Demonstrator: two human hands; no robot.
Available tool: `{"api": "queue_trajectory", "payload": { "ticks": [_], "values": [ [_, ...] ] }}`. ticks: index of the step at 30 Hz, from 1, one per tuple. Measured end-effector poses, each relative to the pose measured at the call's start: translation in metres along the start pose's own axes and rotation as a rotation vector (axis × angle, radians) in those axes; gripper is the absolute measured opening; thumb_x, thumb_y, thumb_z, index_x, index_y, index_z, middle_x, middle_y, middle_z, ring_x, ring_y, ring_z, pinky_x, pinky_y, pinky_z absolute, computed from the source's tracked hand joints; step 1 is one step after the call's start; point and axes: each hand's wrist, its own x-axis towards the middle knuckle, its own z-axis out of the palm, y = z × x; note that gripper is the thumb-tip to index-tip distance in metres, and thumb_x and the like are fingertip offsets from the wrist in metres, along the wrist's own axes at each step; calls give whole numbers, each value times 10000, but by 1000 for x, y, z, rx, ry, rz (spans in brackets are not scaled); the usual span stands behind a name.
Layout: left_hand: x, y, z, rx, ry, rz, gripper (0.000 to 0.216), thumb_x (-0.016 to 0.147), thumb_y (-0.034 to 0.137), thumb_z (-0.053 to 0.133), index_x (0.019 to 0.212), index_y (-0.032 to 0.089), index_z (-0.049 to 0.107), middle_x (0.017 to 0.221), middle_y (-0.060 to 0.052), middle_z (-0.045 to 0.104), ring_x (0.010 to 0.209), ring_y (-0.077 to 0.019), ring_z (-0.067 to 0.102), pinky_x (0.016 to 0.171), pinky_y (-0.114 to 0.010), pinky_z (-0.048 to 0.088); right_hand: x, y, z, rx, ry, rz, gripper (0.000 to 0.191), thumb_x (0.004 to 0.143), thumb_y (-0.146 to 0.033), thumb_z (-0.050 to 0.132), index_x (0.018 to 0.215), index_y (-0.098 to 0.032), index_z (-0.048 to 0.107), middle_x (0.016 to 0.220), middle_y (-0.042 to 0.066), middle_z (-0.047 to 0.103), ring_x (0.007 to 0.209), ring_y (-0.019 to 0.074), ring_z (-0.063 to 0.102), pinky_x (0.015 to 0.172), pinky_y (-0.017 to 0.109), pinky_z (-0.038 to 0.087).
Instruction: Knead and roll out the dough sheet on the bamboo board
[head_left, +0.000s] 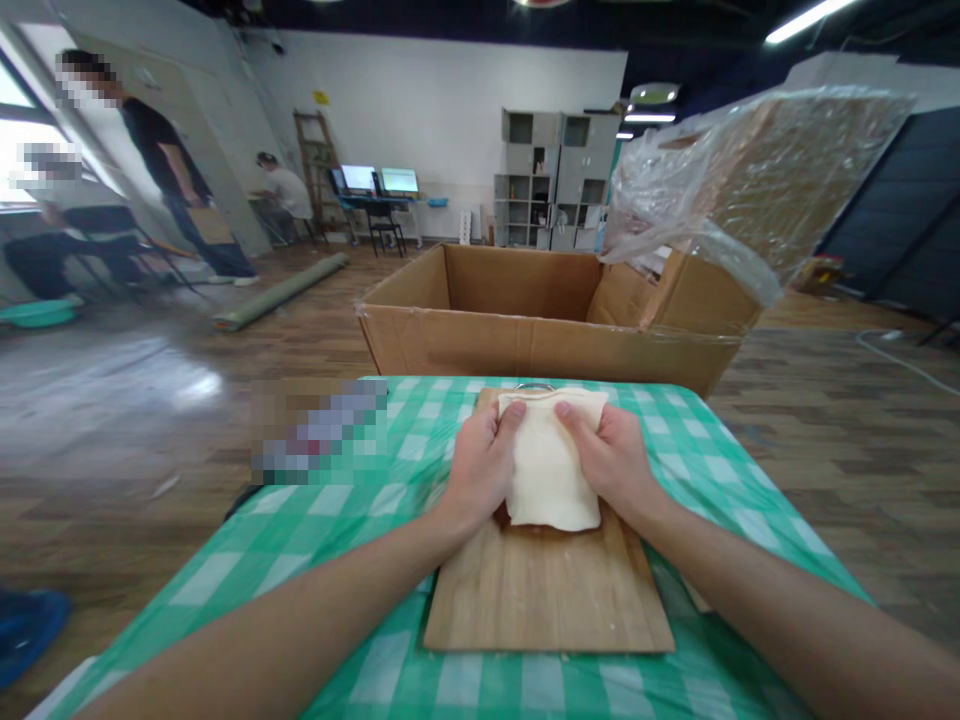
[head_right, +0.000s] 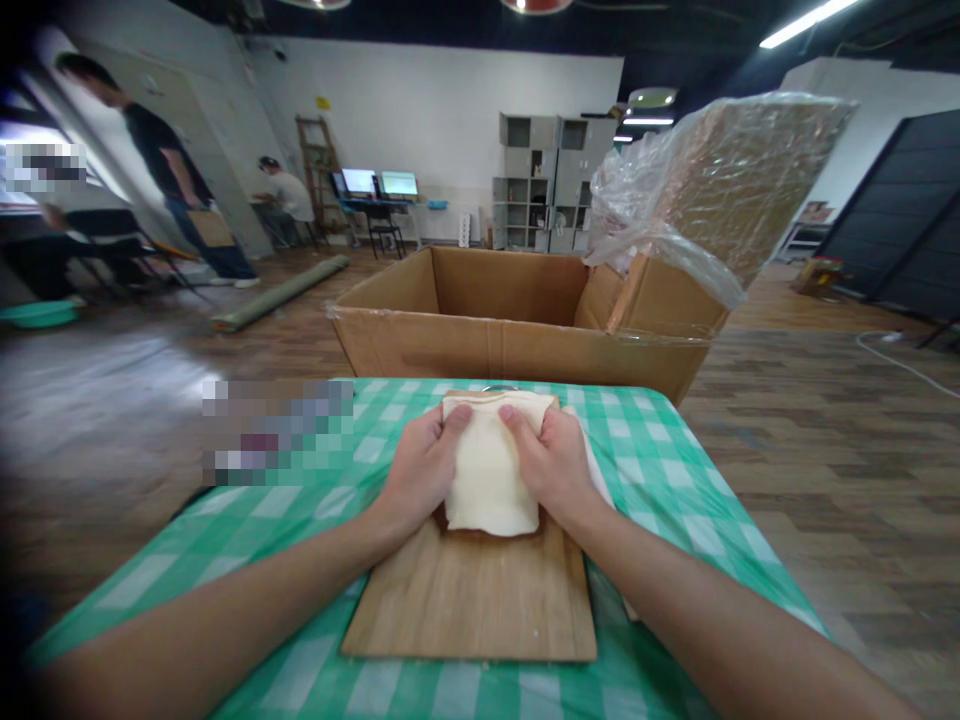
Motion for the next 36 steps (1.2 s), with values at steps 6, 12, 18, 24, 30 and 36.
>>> {"api": "queue_trajectory", "payload": {
  "ticks": [6,12,18,24,30,36],
  "values": [
    [2,-4,0,-211,-181,-176,446,844,608,753,884,164,742,776,-43,739,646,-164,626,579,-250,464,9,15,-7,37,198,52,503,876,-643,682,940,-154,778,853,95,779,701,252,688,543,316,527],
    [4,-10,-4,-202,-93,-156,360,806,508,819,874,162,748,782,-32,732,656,-151,626,580,-234,460,15,16,-13,34,223,26,498,872,-642,689,885,-148,750,815,84,756,692,233,667,541,297,508],
    [3,-2,-2,-468,-170,-274,360,828,500,773,862,143,749,805,-76,745,690,-189,673,626,-285,540,11,6,-11,134,162,64,444,860,-606,722,812,-165,699,754,43,711,615,177,611,495,256,469],
    [-1,1,-6,-363,-384,-224,455,785,414,874,1147,163,759,994,-92,788,831,-208,721,735,-285,552,5,0,-9,82,54,46,446,897,-596,686,885,-154,747,808,61,729,640,175,616,502,249,476],
    [-1,-1,-3,-384,-311,-223,415,824,483,825,1047,136,782,897,-85,781,722,-181,697,666,-277,543,10,5,-14,20,139,30,481,896,-615,672,819,-144,733,760,62,712,622,181,599,501,264,465],
    [1,2,-4,-498,-231,-285,313,816,418,815,918,127,762,753,-59,721,625,-164,656,557,-264,535,11,10,-15,6,102,5,470,909,-618,660,841,-159,728,761,44,697,634,180,590,518,268,456]
  ]
}}
